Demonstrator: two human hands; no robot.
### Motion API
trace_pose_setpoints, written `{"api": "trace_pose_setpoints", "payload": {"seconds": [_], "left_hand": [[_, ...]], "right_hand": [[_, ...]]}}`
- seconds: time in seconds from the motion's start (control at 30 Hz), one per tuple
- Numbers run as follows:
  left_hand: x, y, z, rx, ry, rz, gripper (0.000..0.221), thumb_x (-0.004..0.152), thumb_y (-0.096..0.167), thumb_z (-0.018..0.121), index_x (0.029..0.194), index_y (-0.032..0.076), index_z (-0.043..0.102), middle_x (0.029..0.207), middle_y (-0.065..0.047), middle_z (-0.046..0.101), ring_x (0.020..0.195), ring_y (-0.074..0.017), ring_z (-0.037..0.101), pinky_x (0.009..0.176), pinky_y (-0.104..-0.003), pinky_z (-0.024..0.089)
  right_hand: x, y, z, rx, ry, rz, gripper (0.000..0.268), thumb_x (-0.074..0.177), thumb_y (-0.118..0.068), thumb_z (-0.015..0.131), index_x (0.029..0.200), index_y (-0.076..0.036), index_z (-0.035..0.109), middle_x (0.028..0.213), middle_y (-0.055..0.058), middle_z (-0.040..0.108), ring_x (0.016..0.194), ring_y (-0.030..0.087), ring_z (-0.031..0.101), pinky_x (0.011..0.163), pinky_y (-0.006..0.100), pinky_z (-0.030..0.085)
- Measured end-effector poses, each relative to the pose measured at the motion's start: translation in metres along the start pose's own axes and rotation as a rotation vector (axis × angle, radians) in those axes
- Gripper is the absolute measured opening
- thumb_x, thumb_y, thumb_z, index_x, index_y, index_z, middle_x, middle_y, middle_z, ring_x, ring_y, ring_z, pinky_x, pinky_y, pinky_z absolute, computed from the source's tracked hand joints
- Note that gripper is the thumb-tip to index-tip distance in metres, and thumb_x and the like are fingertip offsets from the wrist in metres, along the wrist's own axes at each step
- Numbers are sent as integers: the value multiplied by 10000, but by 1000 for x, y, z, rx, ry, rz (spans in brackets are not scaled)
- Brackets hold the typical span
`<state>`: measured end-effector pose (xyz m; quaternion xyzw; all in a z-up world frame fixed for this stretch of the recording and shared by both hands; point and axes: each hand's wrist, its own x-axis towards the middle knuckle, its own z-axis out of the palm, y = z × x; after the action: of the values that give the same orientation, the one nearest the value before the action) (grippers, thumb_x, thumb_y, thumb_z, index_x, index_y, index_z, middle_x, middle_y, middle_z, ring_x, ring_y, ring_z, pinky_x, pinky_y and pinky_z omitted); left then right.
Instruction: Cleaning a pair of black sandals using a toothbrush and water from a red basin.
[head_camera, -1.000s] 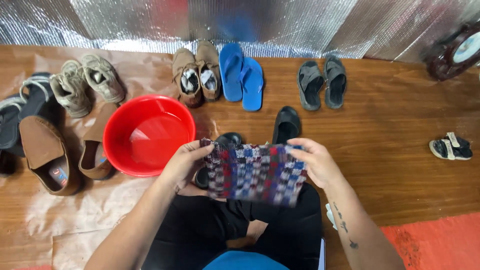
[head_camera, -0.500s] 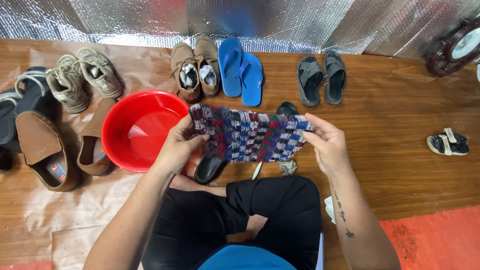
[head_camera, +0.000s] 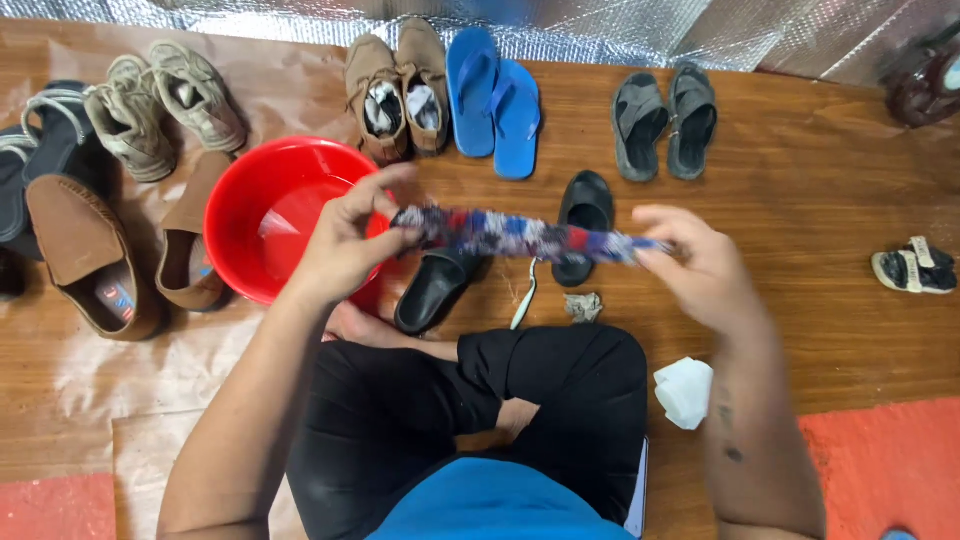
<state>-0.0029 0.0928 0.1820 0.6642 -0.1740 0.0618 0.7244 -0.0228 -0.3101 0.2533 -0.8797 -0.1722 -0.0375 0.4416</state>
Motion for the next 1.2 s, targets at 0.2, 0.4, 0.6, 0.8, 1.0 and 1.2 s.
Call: {"api": "trace_pose_setpoints", "payload": {"seconds": [0.2,0.4,0.6,0.8,1.0,1.2], "left_hand": [[1,22,-9,-897,-279,-68,489,952,-15,703,1423,77,609,1210,-6,650,756,-76,540,663,-178,387],[-49,-72,54,-1025,-183,-323,907,888,-15,690,1638,232,243,1240,-360,655,1006,-433,737,761,-508,654],[-66,-98,48,-806,129,-663,631,913,-134,533,1487,123,481,1106,-295,728,736,-267,782,593,-291,676],[-97,-116,67,421,-206,-488,404,807,187,809,1204,149,743,1124,-142,743,1124,-340,690,961,-454,559],[-137,-138,60,759,-465,-719,663,854,372,774,1471,287,545,1428,-51,578,1323,-286,585,1072,-412,526],[-123,-101,56,656,-411,-727,746,809,240,814,1493,186,520,1398,-159,598,1314,-361,588,1099,-485,502]], "right_hand": [[-1,-17,-20,1234,-100,-14,152,948,-136,695,1007,3,671,1012,195,699,900,220,679,830,281,545],[-48,54,125,1810,433,828,287,940,-383,736,856,-110,764,1035,150,786,1091,399,720,958,615,544],[-60,120,146,1542,319,929,224,1014,-280,655,912,-95,729,1032,95,790,1129,266,727,1024,513,553],[-64,73,183,314,-150,366,571,746,-330,927,1189,-64,683,1220,193,681,1317,379,564,1125,515,425],[-131,53,243,-491,-735,19,1175,663,-467,924,1596,-114,303,1646,305,163,1503,558,87,1166,703,163],[-127,103,262,-435,-349,-76,319,983,-263,601,1274,-210,720,1364,135,669,1399,394,487,1121,696,259]]}}
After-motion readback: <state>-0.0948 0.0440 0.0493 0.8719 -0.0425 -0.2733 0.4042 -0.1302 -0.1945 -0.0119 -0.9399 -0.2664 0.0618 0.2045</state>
